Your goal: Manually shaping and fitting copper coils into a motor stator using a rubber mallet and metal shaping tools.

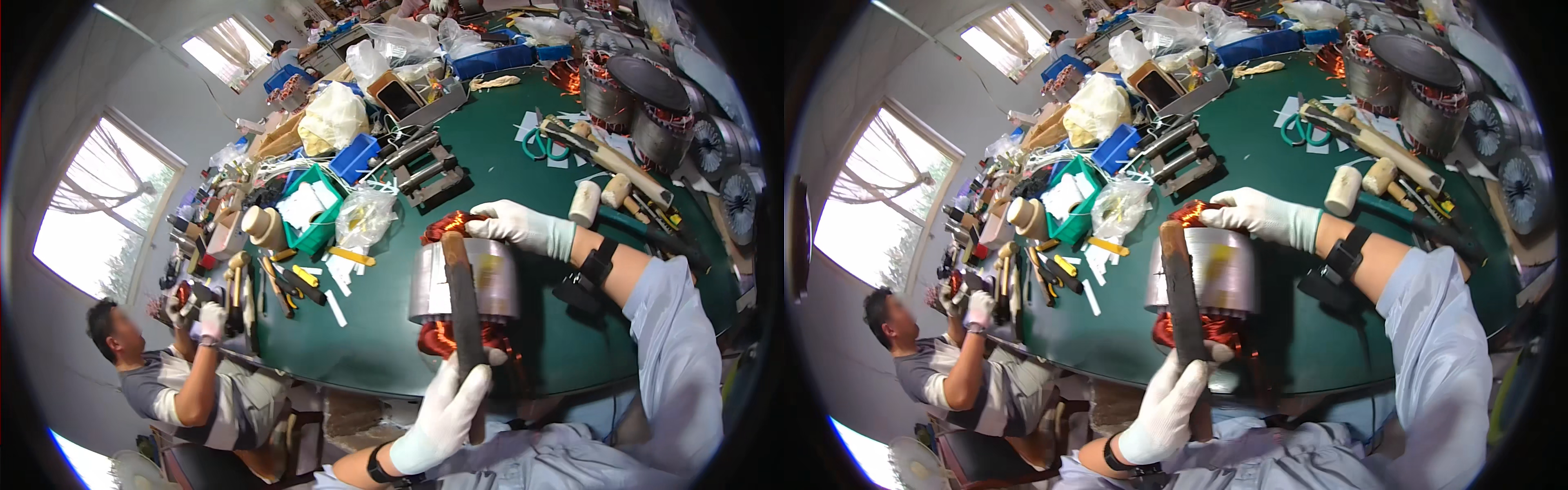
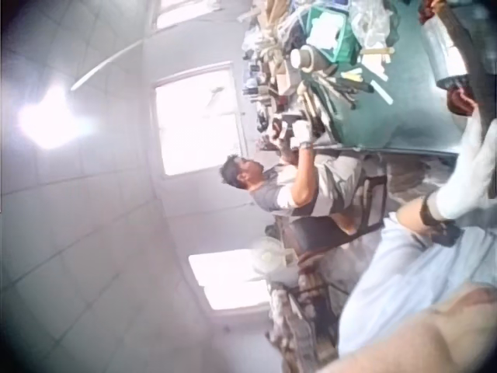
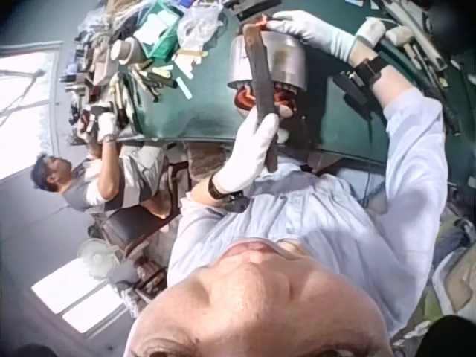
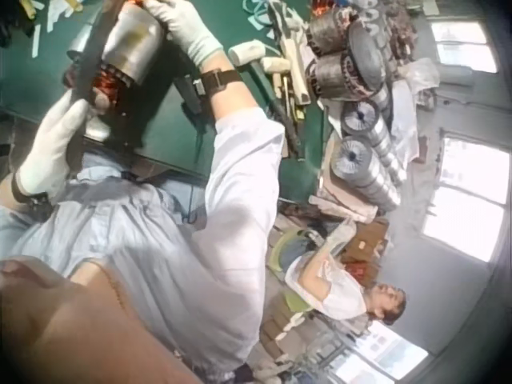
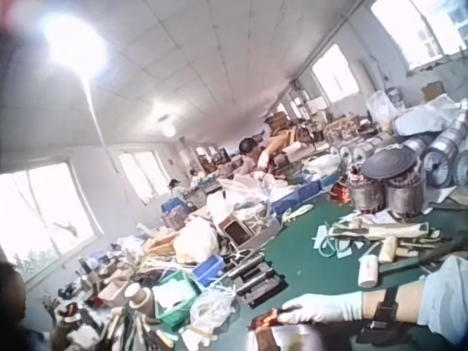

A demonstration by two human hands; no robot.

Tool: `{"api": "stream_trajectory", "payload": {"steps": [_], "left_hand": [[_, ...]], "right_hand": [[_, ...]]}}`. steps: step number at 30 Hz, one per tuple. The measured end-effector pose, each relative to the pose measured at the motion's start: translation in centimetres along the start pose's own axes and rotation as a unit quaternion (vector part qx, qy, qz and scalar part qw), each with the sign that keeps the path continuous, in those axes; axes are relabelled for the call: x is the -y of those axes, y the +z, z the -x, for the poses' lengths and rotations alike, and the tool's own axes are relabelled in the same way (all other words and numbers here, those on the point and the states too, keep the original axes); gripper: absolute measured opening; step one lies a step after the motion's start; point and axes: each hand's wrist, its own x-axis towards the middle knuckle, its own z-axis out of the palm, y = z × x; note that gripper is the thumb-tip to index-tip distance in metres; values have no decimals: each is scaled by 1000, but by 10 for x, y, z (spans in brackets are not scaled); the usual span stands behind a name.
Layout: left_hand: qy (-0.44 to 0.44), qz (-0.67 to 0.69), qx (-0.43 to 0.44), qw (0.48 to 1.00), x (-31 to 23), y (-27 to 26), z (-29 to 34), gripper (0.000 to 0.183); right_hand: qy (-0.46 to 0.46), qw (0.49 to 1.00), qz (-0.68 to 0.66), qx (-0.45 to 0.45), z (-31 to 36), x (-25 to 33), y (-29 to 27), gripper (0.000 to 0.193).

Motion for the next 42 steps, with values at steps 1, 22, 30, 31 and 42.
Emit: {"api": "stream_trajectory", "payload": {"steps": [1,22,30,31,42], "left_hand": [[1,-15,-27,1000,1,5,1,44],[54,87,30,994,58,-54,53,75],[-175,-64,166,968,80,-72,76,47],[-168,38,181,968,89,-62,71,49],[-163,327,97,926,121,-3,50,21]], "right_hand": [[7,999,38,-8,12,9,0,48],[199,689,655,-239,248,53,-91,38],[297,671,598,-322,259,23,-70,37],[249,660,623,-339,263,26,-67,36],[-39,690,557,-461,366,258,148,35]]}}
